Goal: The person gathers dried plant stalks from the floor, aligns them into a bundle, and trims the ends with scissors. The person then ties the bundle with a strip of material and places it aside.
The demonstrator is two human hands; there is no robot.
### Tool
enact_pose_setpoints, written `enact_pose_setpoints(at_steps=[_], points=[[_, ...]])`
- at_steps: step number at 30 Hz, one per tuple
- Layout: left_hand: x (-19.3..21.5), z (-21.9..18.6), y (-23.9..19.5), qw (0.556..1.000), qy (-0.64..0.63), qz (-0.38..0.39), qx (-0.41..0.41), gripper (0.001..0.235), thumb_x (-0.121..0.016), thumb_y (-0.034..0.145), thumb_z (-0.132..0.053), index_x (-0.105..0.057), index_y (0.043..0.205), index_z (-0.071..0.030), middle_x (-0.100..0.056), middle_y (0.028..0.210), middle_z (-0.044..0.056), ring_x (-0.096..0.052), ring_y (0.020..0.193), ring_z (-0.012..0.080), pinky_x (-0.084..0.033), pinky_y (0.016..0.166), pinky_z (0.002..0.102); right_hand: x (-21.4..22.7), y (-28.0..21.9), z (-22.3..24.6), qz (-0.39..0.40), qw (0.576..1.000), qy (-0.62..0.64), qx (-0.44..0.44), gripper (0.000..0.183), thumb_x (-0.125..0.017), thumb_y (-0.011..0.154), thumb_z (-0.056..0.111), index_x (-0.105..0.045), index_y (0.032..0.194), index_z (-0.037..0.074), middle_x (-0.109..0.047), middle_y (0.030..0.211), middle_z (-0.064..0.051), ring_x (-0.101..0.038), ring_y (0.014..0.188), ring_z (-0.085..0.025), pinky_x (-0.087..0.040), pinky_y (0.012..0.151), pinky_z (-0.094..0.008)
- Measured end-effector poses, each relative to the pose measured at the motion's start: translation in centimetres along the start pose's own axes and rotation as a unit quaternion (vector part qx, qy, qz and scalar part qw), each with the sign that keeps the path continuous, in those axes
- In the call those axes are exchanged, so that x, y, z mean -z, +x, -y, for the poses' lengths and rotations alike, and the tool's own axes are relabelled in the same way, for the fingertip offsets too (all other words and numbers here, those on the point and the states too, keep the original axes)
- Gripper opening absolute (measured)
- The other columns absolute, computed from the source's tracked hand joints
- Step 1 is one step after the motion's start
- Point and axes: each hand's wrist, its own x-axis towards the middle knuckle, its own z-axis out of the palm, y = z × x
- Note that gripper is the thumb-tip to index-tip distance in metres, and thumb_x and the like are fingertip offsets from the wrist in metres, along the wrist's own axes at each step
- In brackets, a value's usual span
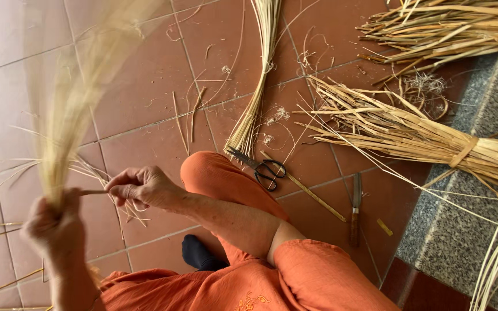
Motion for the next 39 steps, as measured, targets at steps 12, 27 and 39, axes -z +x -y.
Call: enact_pose_setpoints(at_steps=[12,27,39], points=[[0.6,-6.9,0.0,0.997,-0.043,0.042,0.053,0.043,-0.069,0.097,-0.019,-0.052,0.133,-0.001,-0.058,0.076,-0.005,-0.047,0.062,0.0015,-0.036,0.053,0.021,2.1,2.1,-0.3,-0.167,0.982,-0.084,-0.013,0.021,-0.07,0.102,0.021,-0.069,0.101,0.0,-0.058,0.065,0.0,-0.048,0.05,-0.004,-0.037,0.041,-0.022],[-0.8,-3.5,-0.8,0.974,-0.177,0.073,0.121,0.011,-0.064,0.114,-0.011,-0.066,0.121,-0.002,-0.063,0.08,0.0,-0.054,0.067,0.0036,-0.036,0.057,0.019,-1.0,0.9,0.2,0.062,0.997,-0.042,-0.018,0.028,-0.062,0.105,0.019,-0.068,0.128,0.004,-0.071,0.083,-0.004,-0.062,0.066,-0.008,-0.053,0.06,-0.024],[1.5,1.2,-4.0,0.992,0.064,0.107,0.033,0.013,-0.071,0.113,-0.009,-0.068,0.104,0.001,-0.073,0.086,0.009,-0.064,0.071,0.005,-0.048,0.062,0.019,-2.5,-0.7,-0.4,-0.073,0.753,-0.536,0.374,0.021,-0.07,0.099,0.029,-0.067,0.11,0.011,-0.068,0.124,-0.006,-0.062,0.112,-0.016,-0.057,0.099,-0.027]])
